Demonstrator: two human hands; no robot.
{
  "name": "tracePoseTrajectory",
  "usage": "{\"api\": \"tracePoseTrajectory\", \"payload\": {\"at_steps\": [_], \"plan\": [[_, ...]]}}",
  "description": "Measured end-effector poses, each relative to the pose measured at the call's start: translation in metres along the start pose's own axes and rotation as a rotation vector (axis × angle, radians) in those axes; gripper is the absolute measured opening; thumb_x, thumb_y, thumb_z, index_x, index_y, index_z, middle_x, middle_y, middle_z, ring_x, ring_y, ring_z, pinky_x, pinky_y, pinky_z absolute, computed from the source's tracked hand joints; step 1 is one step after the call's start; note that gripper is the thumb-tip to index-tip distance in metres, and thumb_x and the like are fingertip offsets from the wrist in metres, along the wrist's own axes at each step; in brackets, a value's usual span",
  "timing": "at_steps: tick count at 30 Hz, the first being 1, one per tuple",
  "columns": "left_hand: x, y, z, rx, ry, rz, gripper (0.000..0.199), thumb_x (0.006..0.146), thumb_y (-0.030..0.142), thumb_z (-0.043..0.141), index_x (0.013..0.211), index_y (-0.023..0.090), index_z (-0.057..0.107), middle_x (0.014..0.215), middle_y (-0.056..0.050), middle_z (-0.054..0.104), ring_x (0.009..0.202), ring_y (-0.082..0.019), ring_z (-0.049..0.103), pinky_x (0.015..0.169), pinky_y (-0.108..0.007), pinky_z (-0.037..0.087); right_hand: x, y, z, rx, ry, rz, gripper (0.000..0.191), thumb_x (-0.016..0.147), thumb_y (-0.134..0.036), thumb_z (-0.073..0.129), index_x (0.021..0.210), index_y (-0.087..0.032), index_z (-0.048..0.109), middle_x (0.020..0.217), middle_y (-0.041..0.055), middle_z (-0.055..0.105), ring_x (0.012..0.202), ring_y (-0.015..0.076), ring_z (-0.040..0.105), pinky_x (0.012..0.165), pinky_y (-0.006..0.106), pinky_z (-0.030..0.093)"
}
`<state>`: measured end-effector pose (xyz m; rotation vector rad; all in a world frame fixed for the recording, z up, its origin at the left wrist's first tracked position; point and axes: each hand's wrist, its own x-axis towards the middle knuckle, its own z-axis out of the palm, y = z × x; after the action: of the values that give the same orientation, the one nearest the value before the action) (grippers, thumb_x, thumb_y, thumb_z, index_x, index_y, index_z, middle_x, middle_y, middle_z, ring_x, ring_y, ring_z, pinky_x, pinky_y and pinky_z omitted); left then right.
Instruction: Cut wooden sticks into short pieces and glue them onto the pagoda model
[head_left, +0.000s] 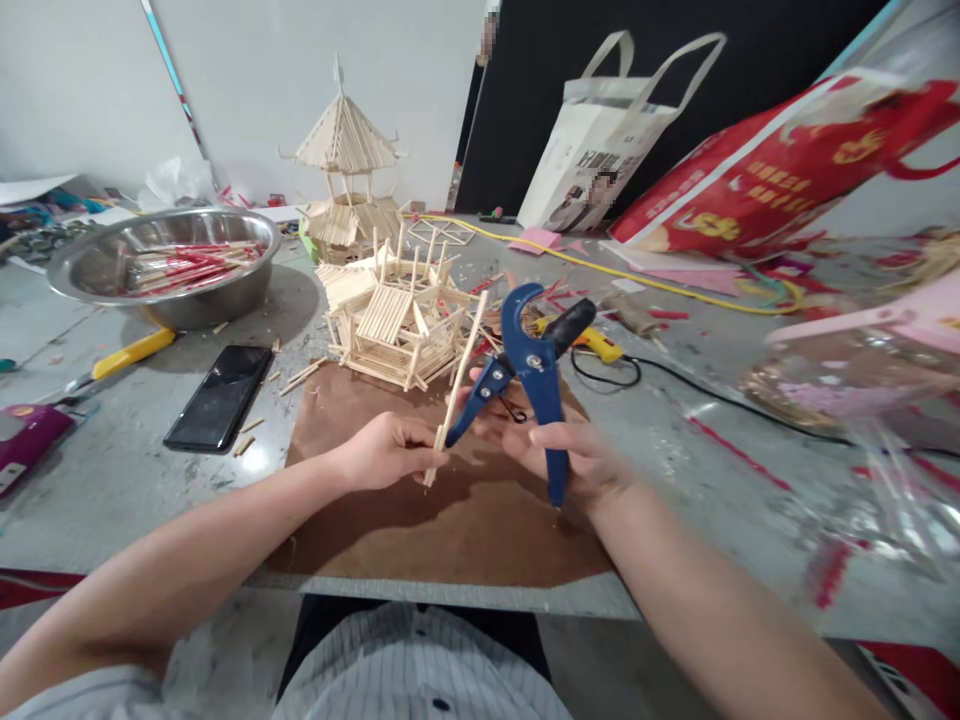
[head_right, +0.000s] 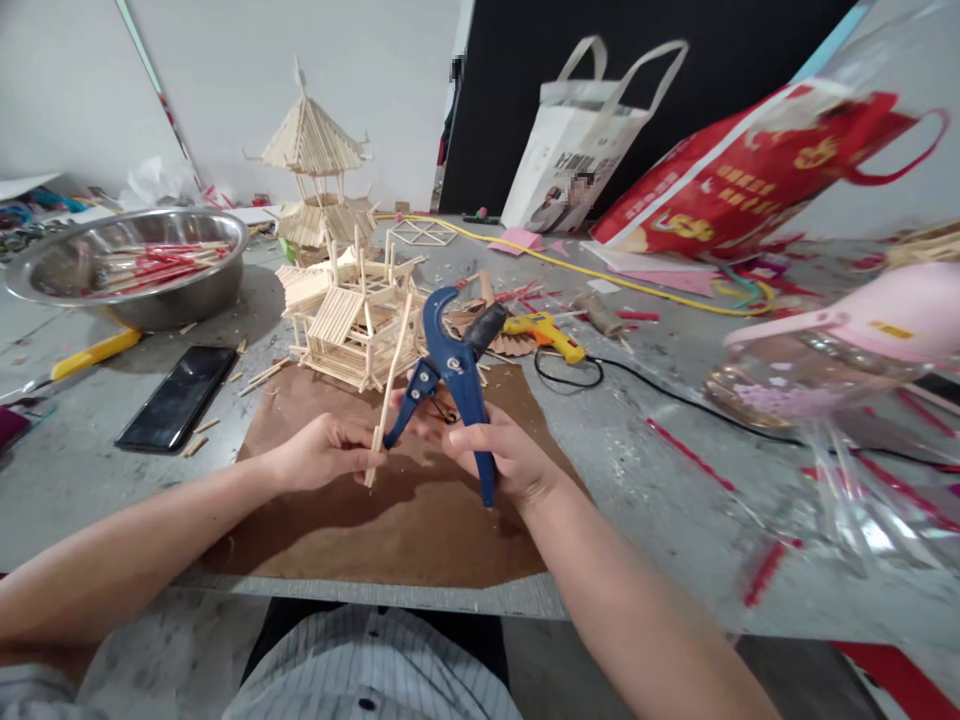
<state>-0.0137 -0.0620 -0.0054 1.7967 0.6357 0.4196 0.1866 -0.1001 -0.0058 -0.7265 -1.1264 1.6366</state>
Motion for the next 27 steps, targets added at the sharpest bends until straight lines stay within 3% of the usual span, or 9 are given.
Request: {"api": "tracePoseTrajectory", "payload": {"at_steps": [3,6,10,17,27], "plan": [[0.0,0.003,0.0,-0.02,-0.018,-0.05,0.026,0.073,0.032,0.055,0.06,0.011,0.06,0.056,0.0,0.057,0.051,-0.007,0.049,0.053,-0.018,0.041,-0.003,-0.004,0.001,-0.131,0.039,0.035,0.043,0.06,-0.022,0.055,0.103,-0.028,0.057,0.102,0.002,0.061,0.097,0.0239,0.054,0.081,0.041,0.043],[-0.002,0.004,-0.008,0.002,-0.003,-0.142,0.025,0.071,0.032,0.057,0.059,0.011,0.06,0.053,0.0,0.057,0.049,-0.007,0.049,0.05,-0.017,0.04,-0.006,-0.014,-0.004,-0.347,0.132,0.125,0.031,0.061,-0.023,0.057,0.092,-0.025,0.059,0.093,0.0023,0.062,0.088,0.022,0.057,0.081,0.038,0.043],[-0.003,0.006,-0.019,-0.046,0.013,-0.275,0.021,0.067,0.029,0.06,0.057,0.01,0.059,0.049,0.001,0.056,0.045,-0.006,0.049,0.047,-0.016,0.039,-0.016,-0.032,-0.016,-0.707,0.232,0.325,0.019,0.06,-0.027,0.057,0.077,-0.019,0.057,0.081,0.0027,0.061,0.076,0.0201,0.056,0.072,0.033,0.043],[0.003,-0.009,-0.017,-0.14,-0.054,-0.367,0.019,0.062,0.028,0.064,0.059,0.009,0.062,0.048,0.0,0.057,0.043,-0.006,0.05,0.046,-0.018,0.043,-0.032,-0.023,-0.013,-1.134,-0.018,0.61,0.004,0.058,-0.019,0.046,0.061,-0.019,0.046,0.058,-0.0033,0.048,0.057,0.0128,0.044,0.052,0.024,0.034],[0.005,-0.019,-0.022,-0.202,-0.146,-0.457,0.023,0.058,0.031,0.067,0.061,0.008,0.062,0.051,0.0,0.059,0.044,-0.008,0.053,0.049,-0.021,0.047,-0.016,-0.018,0.006,-1.17,-0.133,0.778,0.006,0.055,-0.018,0.042,0.061,-0.018,0.042,0.055,-0.0025,0.049,0.052,0.0106,0.044,0.047,0.021,0.031]]}}
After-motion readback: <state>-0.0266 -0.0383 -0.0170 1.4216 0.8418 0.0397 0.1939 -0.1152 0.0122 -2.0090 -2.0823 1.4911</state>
